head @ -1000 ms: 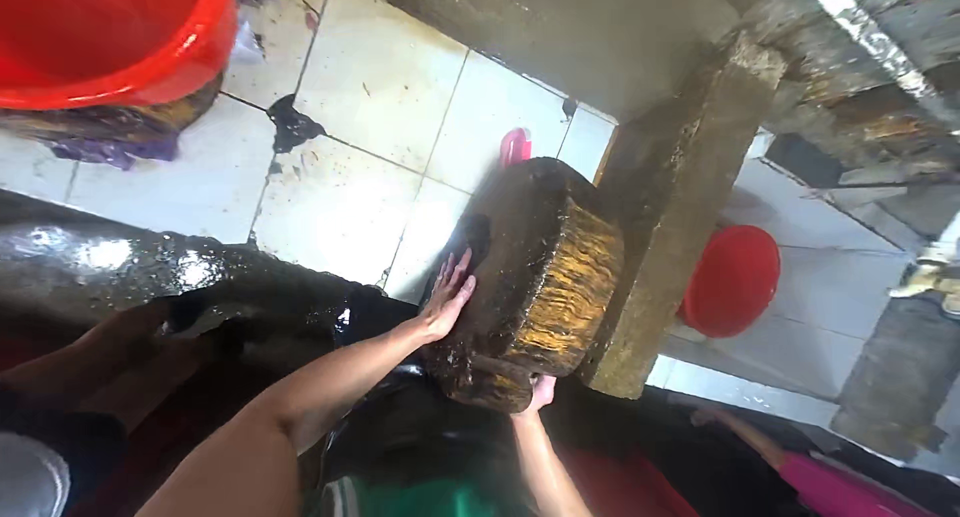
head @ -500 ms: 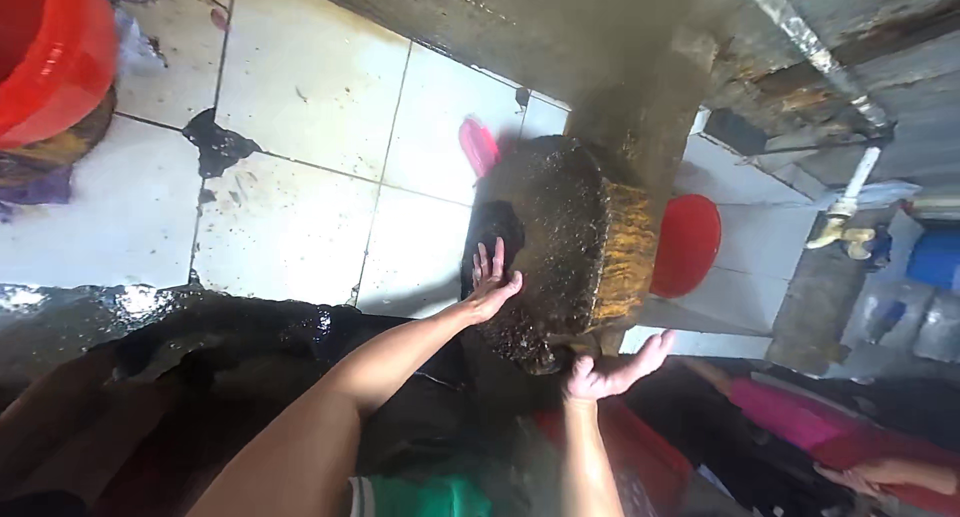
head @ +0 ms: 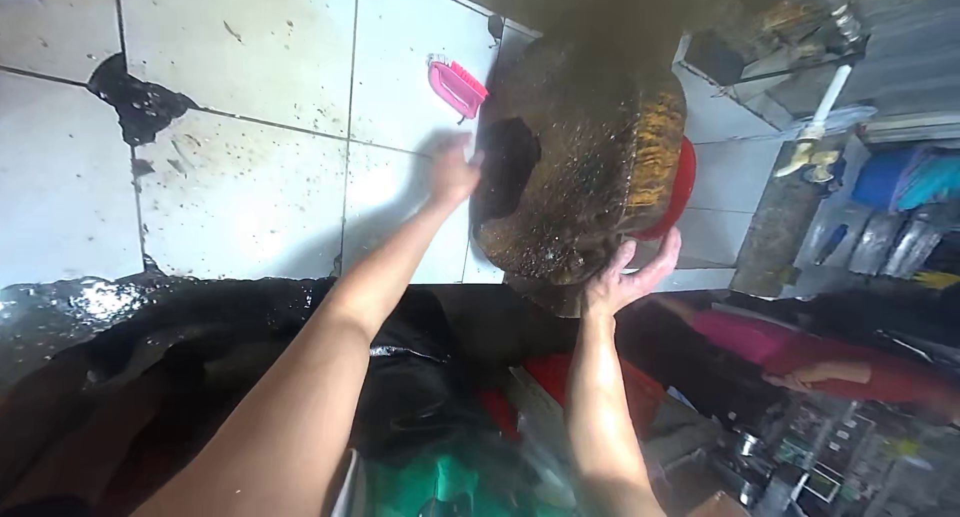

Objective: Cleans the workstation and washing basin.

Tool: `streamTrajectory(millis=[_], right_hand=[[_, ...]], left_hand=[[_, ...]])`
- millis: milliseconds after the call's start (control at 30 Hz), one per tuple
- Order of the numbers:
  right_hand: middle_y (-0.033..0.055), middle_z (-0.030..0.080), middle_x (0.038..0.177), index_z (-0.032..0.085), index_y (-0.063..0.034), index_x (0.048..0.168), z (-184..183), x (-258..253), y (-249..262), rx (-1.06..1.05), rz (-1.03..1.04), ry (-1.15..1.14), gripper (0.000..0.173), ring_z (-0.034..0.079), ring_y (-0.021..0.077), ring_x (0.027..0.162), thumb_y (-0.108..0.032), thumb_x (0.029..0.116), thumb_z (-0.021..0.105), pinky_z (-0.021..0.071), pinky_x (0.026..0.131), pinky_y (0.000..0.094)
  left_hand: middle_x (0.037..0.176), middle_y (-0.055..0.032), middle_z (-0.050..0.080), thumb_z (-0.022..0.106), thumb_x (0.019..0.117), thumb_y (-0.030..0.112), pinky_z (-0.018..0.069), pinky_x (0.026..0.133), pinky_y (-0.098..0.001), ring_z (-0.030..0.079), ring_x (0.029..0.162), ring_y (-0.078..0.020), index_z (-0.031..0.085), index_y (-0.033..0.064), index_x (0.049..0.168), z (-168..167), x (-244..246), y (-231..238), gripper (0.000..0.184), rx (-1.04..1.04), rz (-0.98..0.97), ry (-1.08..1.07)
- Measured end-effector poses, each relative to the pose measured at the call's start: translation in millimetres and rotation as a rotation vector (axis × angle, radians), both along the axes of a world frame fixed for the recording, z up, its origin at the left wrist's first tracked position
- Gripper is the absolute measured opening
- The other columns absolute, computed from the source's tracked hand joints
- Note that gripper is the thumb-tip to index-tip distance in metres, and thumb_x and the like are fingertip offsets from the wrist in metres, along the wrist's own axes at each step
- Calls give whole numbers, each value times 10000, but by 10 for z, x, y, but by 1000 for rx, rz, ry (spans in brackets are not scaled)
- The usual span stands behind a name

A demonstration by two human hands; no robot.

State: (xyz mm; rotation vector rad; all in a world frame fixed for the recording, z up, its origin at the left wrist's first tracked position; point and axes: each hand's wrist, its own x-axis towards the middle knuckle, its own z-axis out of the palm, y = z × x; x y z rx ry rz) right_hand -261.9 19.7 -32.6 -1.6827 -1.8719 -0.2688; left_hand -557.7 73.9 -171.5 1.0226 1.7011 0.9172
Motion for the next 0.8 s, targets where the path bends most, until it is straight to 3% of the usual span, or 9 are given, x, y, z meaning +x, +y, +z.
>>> streamTrajectory(millis=[167, 233, 333, 433, 500, 600, 667, 733, 800], right_hand=[[193, 544, 1477, 517, 14, 1460, 36, -269, 15, -20, -33, 131, 472, 495, 255, 1413, -242, 1065, 479, 404, 1190, 368], [169, 570, 1453, 519, 17, 1457, 52, -359, 51, -16, -17, 207, 448, 529, 217, 1381, -218, 1079, 464, 432, 1167, 347], [148, 616, 1396, 546, 22, 1425, 64, -430, 55, -30, -13, 298, 420, 580, 196, 1316, -193, 1085, 425, 473, 1125, 345], [160, 619, 1376, 555, 39, 1406, 57, -478, 71, -43, -30, 351, 412, 592, 195, 1292, -163, 1084, 395, 480, 1112, 342], [161, 634, 1347, 558, 48, 1393, 43, -471, 66, -44, -41, 391, 400, 614, 199, 1259, -142, 1088, 381, 502, 1088, 349], [182, 662, 1284, 564, 81, 1358, 32, -460, 72, -67, -38, 434, 388, 653, 225, 1204, -125, 1093, 370, 551, 1043, 378], [176, 676, 1223, 583, 95, 1316, 58, -493, 76, -102, -28, 438, 370, 666, 207, 1145, -118, 1080, 395, 554, 1020, 371], [140, 688, 1159, 603, 78, 1285, 74, -510, 60, -132, -44, 455, 342, 676, 177, 1075, -119, 1067, 430, 568, 974, 354], [130, 693, 1112, 601, 82, 1270, 47, -488, 76, -132, -54, 481, 321, 682, 169, 1035, -108, 1064, 445, 581, 936, 344]], left_hand=[[1629, -127, 373, 690, 850, 44, 278, 1207, -570, 292, 1521, -368, 425, 106, 1547, -302, -424, 643, 749, 180, -350, 559], [1632, -137, 371, 615, 935, 42, 236, 1226, -574, 339, 1502, -373, 447, 89, 1529, -444, -523, 892, 619, 220, -497, 661], [1564, -180, 439, 527, 1028, 120, 298, 1187, -569, 408, 1442, -406, 492, 96, 1478, -591, -626, 1105, 451, 323, -531, 757], [1536, -240, 434, 505, 1027, 75, 330, 1180, -562, 425, 1415, -442, 432, 75, 1520, -674, -741, 1282, 499, 303, -418, 678], [1459, -175, 562, 447, 1063, 146, 431, 1125, -518, 556, 1335, -358, 427, 79, 1528, -629, -767, 1333, 470, 236, -220, 485], [963, -73, 740, 566, 1021, 435, 608, 812, -407, 728, 869, -191, 578, 67, 1328, 103, -505, 1279, 480, 222, 319, -9], [877, -66, 709, 676, 977, 367, 610, 744, -354, 697, 786, -144, 642, 24, 1141, 803, -72, 1288, 381, 359, 476, -276], [745, -29, 686, 673, 977, 356, 581, 601, -378, 675, 653, -151, 666, 65, 1038, 1256, 420, 1061, 297, 396, 503, -195], [788, -49, 730, 695, 957, 288, 594, 580, -402, 706, 659, -172, 702, 46, 1128, 1157, 840, 483, 296, 416, 465, -86]])
